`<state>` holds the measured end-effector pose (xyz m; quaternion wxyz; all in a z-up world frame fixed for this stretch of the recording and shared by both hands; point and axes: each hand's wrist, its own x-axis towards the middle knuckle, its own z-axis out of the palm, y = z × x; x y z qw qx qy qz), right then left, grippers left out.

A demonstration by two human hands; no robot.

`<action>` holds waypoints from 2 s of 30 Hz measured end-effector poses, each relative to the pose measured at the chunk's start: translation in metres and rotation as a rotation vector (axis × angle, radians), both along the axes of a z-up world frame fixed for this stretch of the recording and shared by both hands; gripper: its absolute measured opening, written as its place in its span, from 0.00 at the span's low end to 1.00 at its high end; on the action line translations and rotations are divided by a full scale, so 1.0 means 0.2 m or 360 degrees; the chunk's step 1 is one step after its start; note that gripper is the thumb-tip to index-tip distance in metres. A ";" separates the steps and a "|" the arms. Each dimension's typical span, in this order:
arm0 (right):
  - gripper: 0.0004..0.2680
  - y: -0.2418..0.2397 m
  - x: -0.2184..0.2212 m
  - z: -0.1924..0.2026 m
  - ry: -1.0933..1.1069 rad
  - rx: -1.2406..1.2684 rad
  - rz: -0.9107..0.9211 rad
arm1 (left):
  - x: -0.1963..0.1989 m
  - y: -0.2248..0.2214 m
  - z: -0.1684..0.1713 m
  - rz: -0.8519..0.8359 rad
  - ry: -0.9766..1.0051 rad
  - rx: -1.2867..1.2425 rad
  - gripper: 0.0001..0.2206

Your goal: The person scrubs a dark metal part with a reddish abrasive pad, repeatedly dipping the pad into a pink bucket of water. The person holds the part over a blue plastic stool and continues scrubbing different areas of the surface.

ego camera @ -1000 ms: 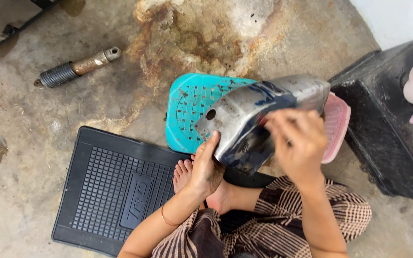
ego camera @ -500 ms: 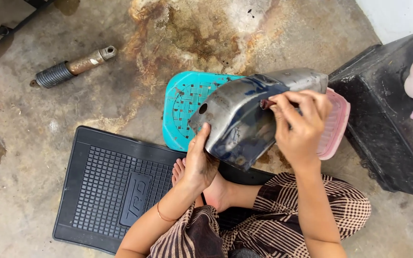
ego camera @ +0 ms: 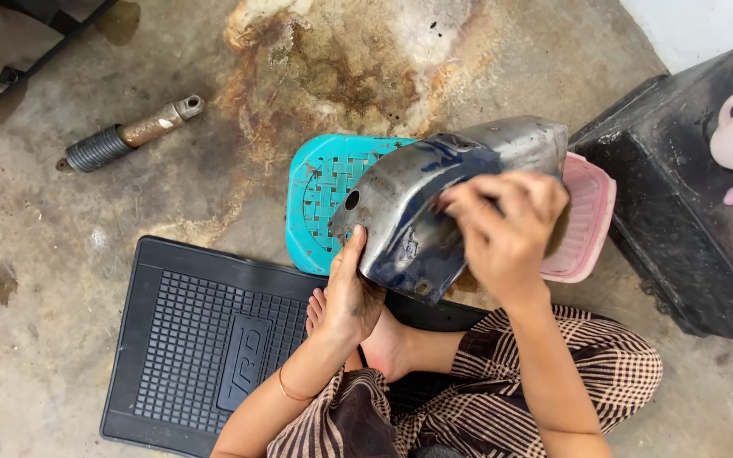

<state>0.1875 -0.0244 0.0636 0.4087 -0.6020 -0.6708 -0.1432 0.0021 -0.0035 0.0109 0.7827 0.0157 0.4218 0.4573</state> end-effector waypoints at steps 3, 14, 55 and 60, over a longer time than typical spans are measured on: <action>0.04 0.01 -0.06 0.01 -0.0030 -0.0007 -0.0015 | -0.01 0.01 -0.04 0.0012 -0.0030 0.0030 0.14; 0.04 0.01 -0.14 0.06 -0.0084 0.0024 0.0115 | -0.01 0.00 -0.11 -0.0002 -0.0069 0.0105 0.14; 0.05 -0.02 -0.04 -0.10 0.0117 0.0046 -0.0140 | 0.06 -0.07 0.10 0.0133 -0.0061 0.0016 0.19; 0.06 -0.07 -0.04 -0.14 0.0026 -0.0055 -0.0175 | 0.05 -0.14 -0.13 0.0076 -0.0046 0.0017 0.20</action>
